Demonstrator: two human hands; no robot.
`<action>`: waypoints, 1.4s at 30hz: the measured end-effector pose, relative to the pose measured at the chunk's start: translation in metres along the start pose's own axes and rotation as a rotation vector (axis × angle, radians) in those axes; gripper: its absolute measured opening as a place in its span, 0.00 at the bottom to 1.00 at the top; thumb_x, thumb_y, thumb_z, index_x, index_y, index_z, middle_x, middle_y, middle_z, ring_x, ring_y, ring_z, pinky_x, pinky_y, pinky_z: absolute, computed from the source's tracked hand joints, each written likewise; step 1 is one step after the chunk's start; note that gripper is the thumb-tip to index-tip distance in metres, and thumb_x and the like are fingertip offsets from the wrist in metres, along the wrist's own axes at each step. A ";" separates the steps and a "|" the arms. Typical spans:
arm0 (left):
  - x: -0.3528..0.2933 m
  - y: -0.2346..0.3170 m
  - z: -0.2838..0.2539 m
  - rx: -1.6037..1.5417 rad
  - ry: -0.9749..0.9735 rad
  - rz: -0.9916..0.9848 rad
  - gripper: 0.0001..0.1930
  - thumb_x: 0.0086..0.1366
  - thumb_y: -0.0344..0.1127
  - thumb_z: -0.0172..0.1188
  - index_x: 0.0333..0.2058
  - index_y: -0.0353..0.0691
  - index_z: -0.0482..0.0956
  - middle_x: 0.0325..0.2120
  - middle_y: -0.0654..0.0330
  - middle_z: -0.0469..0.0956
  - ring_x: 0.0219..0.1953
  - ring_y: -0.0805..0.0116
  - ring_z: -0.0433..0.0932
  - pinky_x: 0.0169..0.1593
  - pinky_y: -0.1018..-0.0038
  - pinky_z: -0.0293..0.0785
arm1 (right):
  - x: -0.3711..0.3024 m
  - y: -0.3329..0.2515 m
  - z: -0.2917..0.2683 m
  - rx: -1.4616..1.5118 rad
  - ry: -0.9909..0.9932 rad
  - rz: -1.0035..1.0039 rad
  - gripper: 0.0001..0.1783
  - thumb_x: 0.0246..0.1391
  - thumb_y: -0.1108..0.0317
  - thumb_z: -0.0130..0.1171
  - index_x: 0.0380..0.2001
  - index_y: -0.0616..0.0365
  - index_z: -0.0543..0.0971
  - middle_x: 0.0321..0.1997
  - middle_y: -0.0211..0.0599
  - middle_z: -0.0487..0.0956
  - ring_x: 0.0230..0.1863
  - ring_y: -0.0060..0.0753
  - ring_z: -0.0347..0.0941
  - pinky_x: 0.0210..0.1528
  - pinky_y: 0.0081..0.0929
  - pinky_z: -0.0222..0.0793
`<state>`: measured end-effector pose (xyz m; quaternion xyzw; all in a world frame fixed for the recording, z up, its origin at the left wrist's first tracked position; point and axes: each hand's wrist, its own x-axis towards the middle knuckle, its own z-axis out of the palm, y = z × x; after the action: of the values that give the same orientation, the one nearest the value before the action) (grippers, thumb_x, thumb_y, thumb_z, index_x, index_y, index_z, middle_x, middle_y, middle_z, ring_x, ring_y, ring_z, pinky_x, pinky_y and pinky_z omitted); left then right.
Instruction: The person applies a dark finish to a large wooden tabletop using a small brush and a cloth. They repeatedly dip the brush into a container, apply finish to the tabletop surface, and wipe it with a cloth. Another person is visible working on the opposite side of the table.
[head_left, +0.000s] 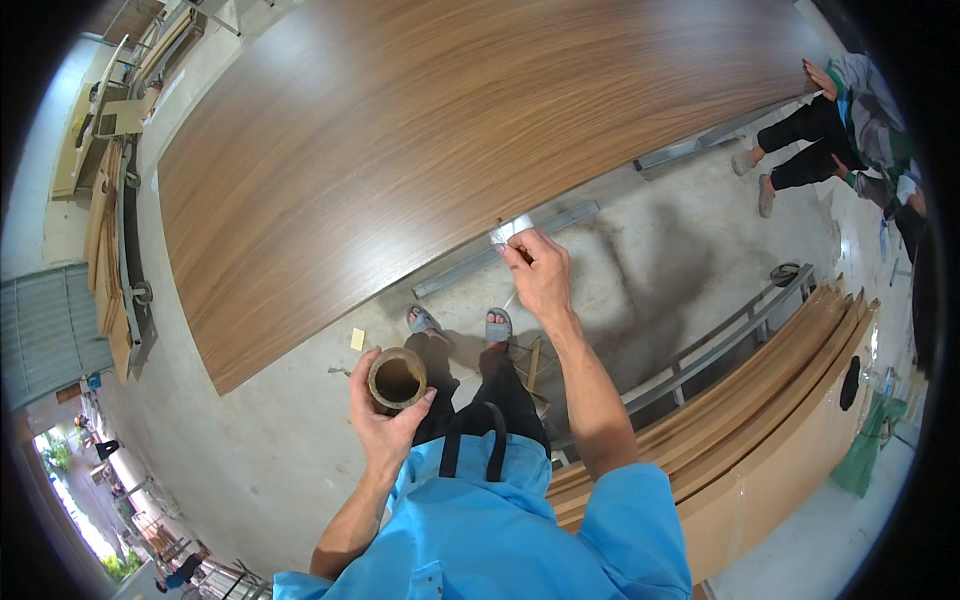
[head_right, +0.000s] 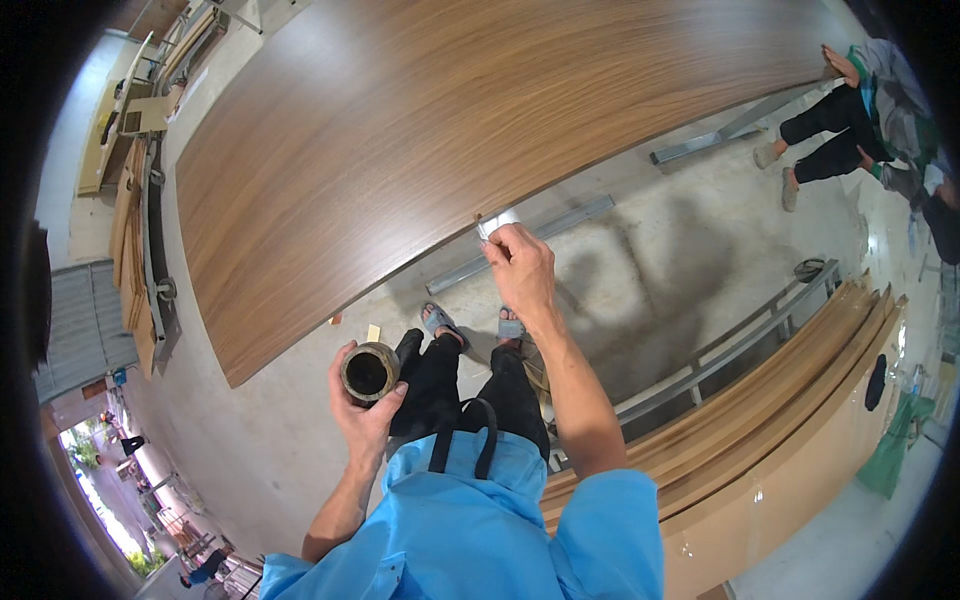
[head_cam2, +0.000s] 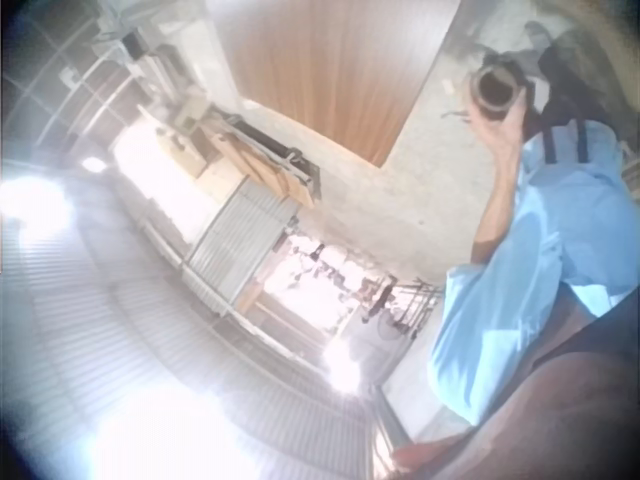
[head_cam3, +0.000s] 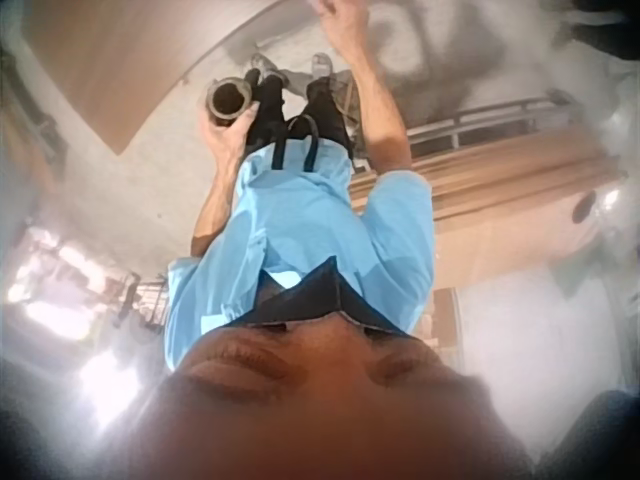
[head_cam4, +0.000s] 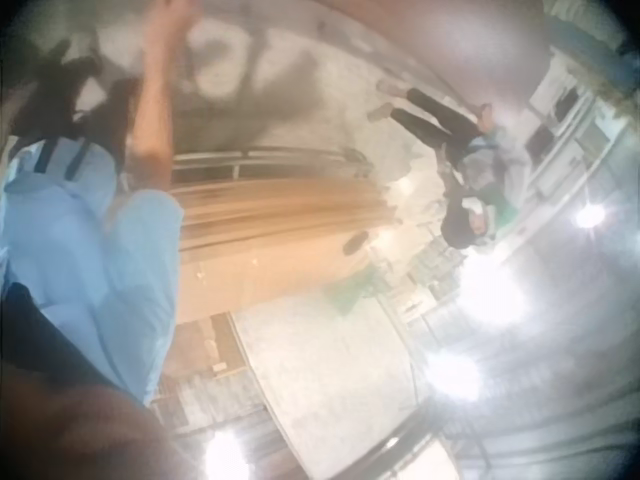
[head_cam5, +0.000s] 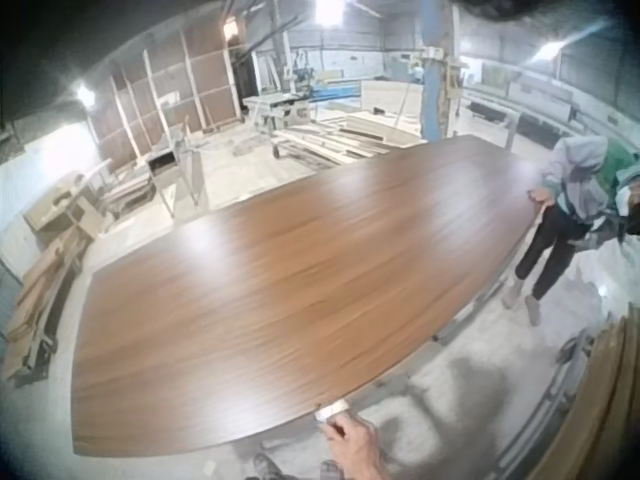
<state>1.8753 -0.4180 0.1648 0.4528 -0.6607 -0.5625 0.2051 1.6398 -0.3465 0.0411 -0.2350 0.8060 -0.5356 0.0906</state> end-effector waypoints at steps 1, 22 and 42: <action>0.000 0.000 -0.001 -0.001 0.003 -0.013 0.41 0.47 0.27 0.73 0.60 0.35 0.63 0.48 0.55 0.74 0.51 0.66 0.75 0.56 0.70 0.71 | -0.001 -0.001 -0.001 -0.010 0.028 -0.043 0.07 0.52 0.71 0.65 0.29 0.62 0.78 0.24 0.41 0.79 0.24 0.35 0.73 0.28 0.31 0.67; 0.006 -0.012 -0.017 -0.050 0.016 0.042 0.41 0.46 0.22 0.74 0.59 0.35 0.64 0.48 0.54 0.74 0.49 0.65 0.76 0.53 0.70 0.75 | -0.039 -0.019 0.053 0.130 -0.141 0.168 0.10 0.50 0.74 0.68 0.24 0.63 0.74 0.15 0.30 0.72 0.18 0.17 0.62 0.21 0.22 0.60; 0.009 -0.017 -0.037 -0.052 0.113 -0.011 0.41 0.46 0.26 0.73 0.60 0.35 0.63 0.47 0.56 0.74 0.50 0.67 0.75 0.55 0.70 0.72 | -0.066 -0.040 0.091 0.087 -0.157 0.055 0.06 0.57 0.69 0.59 0.31 0.61 0.77 0.25 0.46 0.77 0.26 0.46 0.73 0.31 0.37 0.69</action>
<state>1.9057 -0.4456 0.1573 0.4818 -0.6308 -0.5542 0.2505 1.7451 -0.4019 0.0332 -0.2496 0.7786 -0.5474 0.1783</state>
